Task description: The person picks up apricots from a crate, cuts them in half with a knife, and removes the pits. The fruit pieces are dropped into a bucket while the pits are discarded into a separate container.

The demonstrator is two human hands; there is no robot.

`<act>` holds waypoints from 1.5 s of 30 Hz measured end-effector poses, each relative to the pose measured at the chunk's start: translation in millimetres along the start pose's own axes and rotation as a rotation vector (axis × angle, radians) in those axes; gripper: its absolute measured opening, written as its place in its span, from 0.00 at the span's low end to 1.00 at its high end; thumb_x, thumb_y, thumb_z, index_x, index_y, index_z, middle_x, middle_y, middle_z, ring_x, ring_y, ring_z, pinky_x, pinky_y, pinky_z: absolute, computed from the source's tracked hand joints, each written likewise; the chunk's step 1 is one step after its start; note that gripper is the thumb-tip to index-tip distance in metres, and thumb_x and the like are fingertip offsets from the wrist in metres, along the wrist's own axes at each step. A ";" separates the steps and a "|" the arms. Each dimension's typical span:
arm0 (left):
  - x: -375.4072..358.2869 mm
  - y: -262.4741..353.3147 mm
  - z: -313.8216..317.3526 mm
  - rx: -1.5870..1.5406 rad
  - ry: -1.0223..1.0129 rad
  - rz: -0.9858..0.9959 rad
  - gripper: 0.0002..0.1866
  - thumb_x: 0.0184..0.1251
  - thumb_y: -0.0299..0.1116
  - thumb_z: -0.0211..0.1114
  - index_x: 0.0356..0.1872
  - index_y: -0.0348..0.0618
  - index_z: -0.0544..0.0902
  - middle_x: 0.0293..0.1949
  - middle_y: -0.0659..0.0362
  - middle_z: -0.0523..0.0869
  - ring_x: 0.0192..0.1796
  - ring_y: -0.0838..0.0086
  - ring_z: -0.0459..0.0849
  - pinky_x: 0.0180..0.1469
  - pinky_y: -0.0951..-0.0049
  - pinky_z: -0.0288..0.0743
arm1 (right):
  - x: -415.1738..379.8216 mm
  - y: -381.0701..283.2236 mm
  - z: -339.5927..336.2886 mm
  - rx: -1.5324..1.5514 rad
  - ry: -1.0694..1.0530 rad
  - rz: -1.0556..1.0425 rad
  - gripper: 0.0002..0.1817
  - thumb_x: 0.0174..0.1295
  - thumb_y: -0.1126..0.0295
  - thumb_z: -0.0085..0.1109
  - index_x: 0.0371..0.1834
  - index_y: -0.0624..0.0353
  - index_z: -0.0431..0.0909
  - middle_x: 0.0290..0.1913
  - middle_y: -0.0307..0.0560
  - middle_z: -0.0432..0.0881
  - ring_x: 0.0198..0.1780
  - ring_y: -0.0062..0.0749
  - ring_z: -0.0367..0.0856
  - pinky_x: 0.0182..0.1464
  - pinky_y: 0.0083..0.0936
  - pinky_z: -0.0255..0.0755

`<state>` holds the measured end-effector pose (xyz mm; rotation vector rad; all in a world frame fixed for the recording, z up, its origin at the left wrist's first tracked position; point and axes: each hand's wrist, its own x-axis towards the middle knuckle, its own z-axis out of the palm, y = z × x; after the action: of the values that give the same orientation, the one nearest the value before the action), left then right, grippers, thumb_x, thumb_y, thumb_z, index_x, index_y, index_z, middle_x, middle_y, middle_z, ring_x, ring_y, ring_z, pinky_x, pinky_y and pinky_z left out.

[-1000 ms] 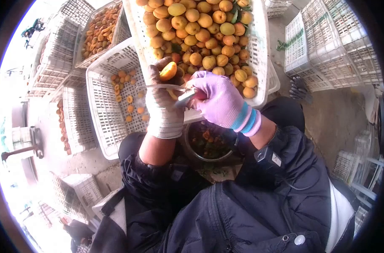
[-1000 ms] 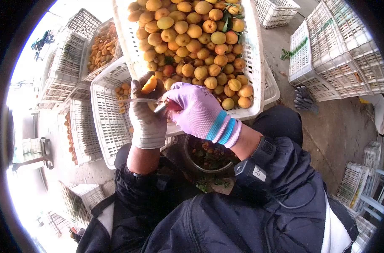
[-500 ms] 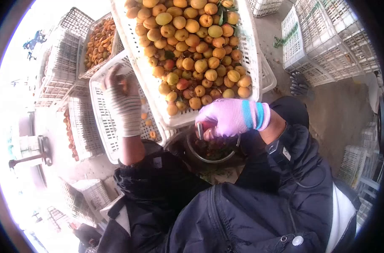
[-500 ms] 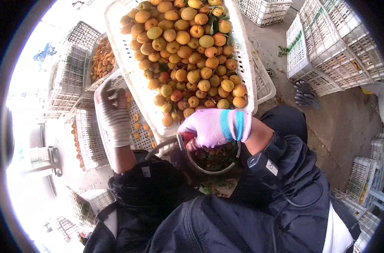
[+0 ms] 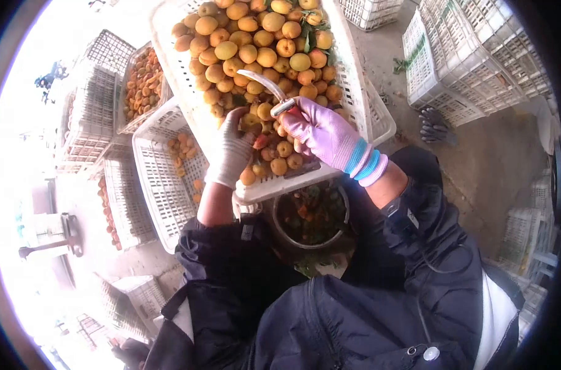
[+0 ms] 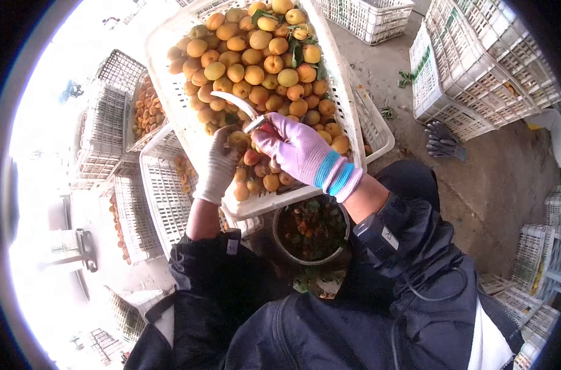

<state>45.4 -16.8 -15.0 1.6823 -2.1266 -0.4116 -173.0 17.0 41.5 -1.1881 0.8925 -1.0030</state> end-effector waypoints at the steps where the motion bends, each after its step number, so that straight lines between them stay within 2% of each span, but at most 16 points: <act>1: -1.6 13.0 -16.0 -0.518 -0.043 -0.137 0.23 0.65 0.38 0.68 0.59 0.44 0.76 0.47 0.54 0.83 0.45 0.67 0.85 0.47 0.68 0.80 | 0.7 1.2 2.7 0.025 -0.004 -0.014 0.13 0.71 0.65 0.58 0.53 0.61 0.77 0.42 0.39 0.84 0.40 0.19 0.81 0.46 0.18 0.76; 2: -4.7 22.5 -28.5 -1.037 -0.087 -0.273 0.23 0.68 0.40 0.67 0.60 0.42 0.75 0.44 0.55 0.84 0.41 0.72 0.85 0.44 0.72 0.80 | 1.0 4.4 6.4 -0.116 0.038 -0.107 0.14 0.71 0.65 0.59 0.53 0.62 0.76 0.40 0.39 0.85 0.39 0.19 0.82 0.46 0.18 0.77; 4: -16.5 32.5 -36.8 -1.339 -0.009 -0.236 0.27 0.70 0.49 0.65 0.63 0.43 0.75 0.44 0.60 0.85 0.40 0.77 0.84 0.41 0.77 0.78 | -3.2 -0.9 18.3 -0.111 0.059 -0.173 0.14 0.71 0.65 0.59 0.53 0.61 0.76 0.39 0.40 0.86 0.40 0.19 0.83 0.45 0.18 0.77; 5: -19.0 34.9 -41.1 -1.337 0.003 -0.223 0.28 0.70 0.49 0.65 0.63 0.43 0.74 0.46 0.60 0.85 0.42 0.77 0.84 0.43 0.77 0.78 | -1.9 4.4 19.7 -0.156 0.030 -0.147 0.15 0.72 0.62 0.57 0.54 0.61 0.76 0.37 0.40 0.86 0.40 0.18 0.83 0.44 0.19 0.77; 6: -20.7 35.7 -44.6 -1.337 0.017 -0.214 0.28 0.70 0.48 0.66 0.64 0.43 0.73 0.47 0.60 0.84 0.44 0.77 0.84 0.45 0.77 0.78 | -9.1 -21.8 24.6 -0.313 0.031 -0.020 0.18 0.72 0.59 0.56 0.54 0.62 0.75 0.38 0.45 0.87 0.40 0.28 0.86 0.43 0.24 0.78; 9: -23.6 32.3 -47.1 -1.493 0.050 -0.181 0.31 0.69 0.42 0.68 0.67 0.41 0.70 0.51 0.59 0.82 0.46 0.76 0.83 0.47 0.76 0.79 | -6.8 -5.8 33.9 -0.542 0.100 -0.105 0.19 0.72 0.58 0.56 0.53 0.64 0.75 0.38 0.51 0.86 0.41 0.41 0.87 0.44 0.31 0.79; 11: -24.3 28.9 -48.1 -1.489 0.066 -0.158 0.31 0.68 0.41 0.69 0.67 0.41 0.70 0.51 0.59 0.82 0.46 0.76 0.83 0.47 0.76 0.79 | -4.0 9.3 37.9 -0.553 0.209 -0.220 0.18 0.70 0.60 0.58 0.52 0.64 0.76 0.39 0.56 0.86 0.42 0.51 0.86 0.43 0.37 0.79; 16: -23.1 26.9 -52.0 -1.384 0.076 -0.145 0.32 0.68 0.42 0.69 0.68 0.40 0.70 0.50 0.58 0.83 0.48 0.75 0.84 0.50 0.76 0.79 | 5.0 22.8 42.9 -0.550 0.182 -0.329 0.16 0.68 0.63 0.61 0.50 0.66 0.77 0.38 0.56 0.86 0.40 0.48 0.86 0.42 0.35 0.80; 18: -22.8 26.2 -53.5 -1.397 0.083 -0.143 0.31 0.68 0.42 0.69 0.68 0.40 0.70 0.49 0.58 0.84 0.48 0.74 0.84 0.54 0.73 0.79 | 6.3 19.6 45.0 -0.428 0.061 -0.232 0.11 0.75 0.69 0.52 0.51 0.66 0.73 0.37 0.37 0.81 0.36 0.15 0.76 0.38 0.15 0.73; 20: -22.1 26.3 -54.7 -1.391 0.110 -0.134 0.32 0.67 0.42 0.70 0.67 0.39 0.71 0.50 0.57 0.84 0.49 0.73 0.84 0.56 0.72 0.78 | 3.7 8.2 50.0 -0.431 0.052 -0.159 0.10 0.75 0.69 0.51 0.51 0.64 0.72 0.38 0.35 0.78 0.35 0.12 0.71 0.37 0.12 0.70; 27: -24.3 31.5 -59.8 -1.448 0.075 -0.152 0.27 0.66 0.34 0.71 0.63 0.40 0.74 0.53 0.61 0.81 0.55 0.77 0.78 0.63 0.75 0.70 | 5.5 16.8 44.5 -0.498 0.039 -0.260 0.10 0.73 0.71 0.54 0.51 0.66 0.72 0.39 0.39 0.80 0.39 0.18 0.77 0.43 0.17 0.76; 34: -28.1 33.7 -53.8 -1.080 0.132 0.019 0.30 0.66 0.38 0.70 0.65 0.38 0.71 0.55 0.57 0.79 0.57 0.74 0.76 0.63 0.72 0.69 | -0.8 16.9 45.3 -0.727 0.135 -0.415 0.12 0.68 0.80 0.57 0.53 0.69 0.75 0.44 0.50 0.84 0.44 0.31 0.85 0.44 0.24 0.79; 35: -29.5 36.7 -53.4 -1.084 0.145 0.017 0.30 0.68 0.41 0.69 0.65 0.38 0.70 0.55 0.57 0.79 0.56 0.74 0.76 0.62 0.72 0.70 | 2.2 24.2 49.0 -0.598 0.219 -0.492 0.14 0.66 0.64 0.62 0.49 0.60 0.78 0.38 0.57 0.84 0.41 0.55 0.84 0.39 0.40 0.79; 40: -33.1 45.9 -58.4 -1.041 0.184 -0.019 0.31 0.73 0.52 0.60 0.65 0.37 0.70 0.51 0.57 0.80 0.53 0.72 0.78 0.59 0.72 0.72 | 0.9 13.1 58.3 -0.747 0.203 -0.489 0.13 0.66 0.65 0.62 0.48 0.59 0.76 0.39 0.56 0.83 0.40 0.55 0.83 0.38 0.41 0.78; 42: -29.0 38.1 -44.5 -1.651 0.261 -0.158 0.33 0.75 0.58 0.53 0.65 0.37 0.70 0.50 0.56 0.80 0.51 0.70 0.80 0.60 0.71 0.72 | 1.4 13.5 61.6 -0.791 0.190 -0.513 0.12 0.66 0.65 0.62 0.47 0.59 0.76 0.39 0.56 0.83 0.40 0.55 0.83 0.38 0.41 0.78; 45: -30.0 27.4 -45.9 -1.482 0.164 -0.079 0.32 0.76 0.57 0.53 0.67 0.40 0.69 0.53 0.56 0.79 0.54 0.68 0.80 0.63 0.68 0.69 | 1.7 16.2 63.6 -0.784 0.168 -0.485 0.11 0.66 0.65 0.61 0.45 0.59 0.75 0.37 0.55 0.83 0.38 0.55 0.83 0.36 0.41 0.78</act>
<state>49.9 19.5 34.2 0.8011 -0.9779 -1.3496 -110.5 36.2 35.8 -2.0746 1.2157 -1.1867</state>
